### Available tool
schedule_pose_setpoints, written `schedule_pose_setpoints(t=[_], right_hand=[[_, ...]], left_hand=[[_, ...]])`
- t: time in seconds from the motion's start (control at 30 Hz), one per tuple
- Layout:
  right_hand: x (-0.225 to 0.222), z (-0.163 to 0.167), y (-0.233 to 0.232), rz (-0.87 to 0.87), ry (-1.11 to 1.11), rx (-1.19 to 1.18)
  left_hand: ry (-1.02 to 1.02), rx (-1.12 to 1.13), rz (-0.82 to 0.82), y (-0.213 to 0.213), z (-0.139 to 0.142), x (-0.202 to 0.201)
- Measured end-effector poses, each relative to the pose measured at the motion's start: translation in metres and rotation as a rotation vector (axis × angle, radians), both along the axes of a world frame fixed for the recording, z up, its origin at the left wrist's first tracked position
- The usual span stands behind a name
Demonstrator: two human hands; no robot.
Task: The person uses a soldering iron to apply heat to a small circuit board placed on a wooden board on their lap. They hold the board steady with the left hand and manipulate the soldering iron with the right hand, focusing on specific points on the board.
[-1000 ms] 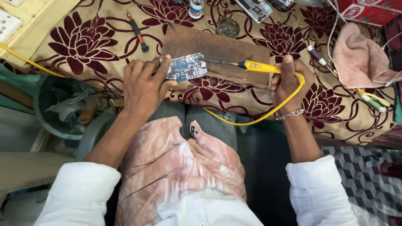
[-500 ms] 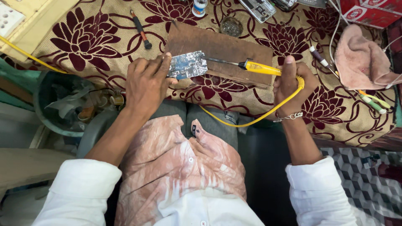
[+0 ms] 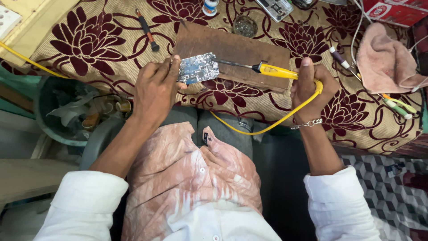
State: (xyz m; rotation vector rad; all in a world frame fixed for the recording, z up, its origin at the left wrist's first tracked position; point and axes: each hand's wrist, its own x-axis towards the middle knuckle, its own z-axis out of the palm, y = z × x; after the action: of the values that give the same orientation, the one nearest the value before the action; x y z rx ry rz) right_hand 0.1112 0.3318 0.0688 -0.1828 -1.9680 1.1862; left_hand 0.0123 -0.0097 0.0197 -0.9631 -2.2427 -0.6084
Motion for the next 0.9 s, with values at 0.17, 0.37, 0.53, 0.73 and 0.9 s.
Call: schedule_pose_setpoints(t=[0.17, 0.37, 0.53, 0.73, 0.9], right_hand=[[-0.001, 0.005, -0.007, 0.013, -0.033, -0.134], [-0.005, -0.002, -0.011, 0.163, -0.054, -0.599], [-0.006, -0.009, -0.004, 0.438, 0.01, -0.643], [-0.004, -0.011, 0.001, 0.52, -0.001, -0.7], [-0.004, -0.015, -0.009, 0.451, -0.119, -0.244]], left_hand=[[-0.036, -0.009, -0.004, -0.003, 0.006, 0.003], [-0.073, 0.034, -0.024, -0.004, 0.014, 0.003], [-0.149, 0.095, -0.003, -0.004, 0.007, 0.001], [-0.124, 0.106, 0.014, -0.003, 0.002, -0.002], [-0.197, 0.087, 0.023, -0.003, 0.006, -0.001]])
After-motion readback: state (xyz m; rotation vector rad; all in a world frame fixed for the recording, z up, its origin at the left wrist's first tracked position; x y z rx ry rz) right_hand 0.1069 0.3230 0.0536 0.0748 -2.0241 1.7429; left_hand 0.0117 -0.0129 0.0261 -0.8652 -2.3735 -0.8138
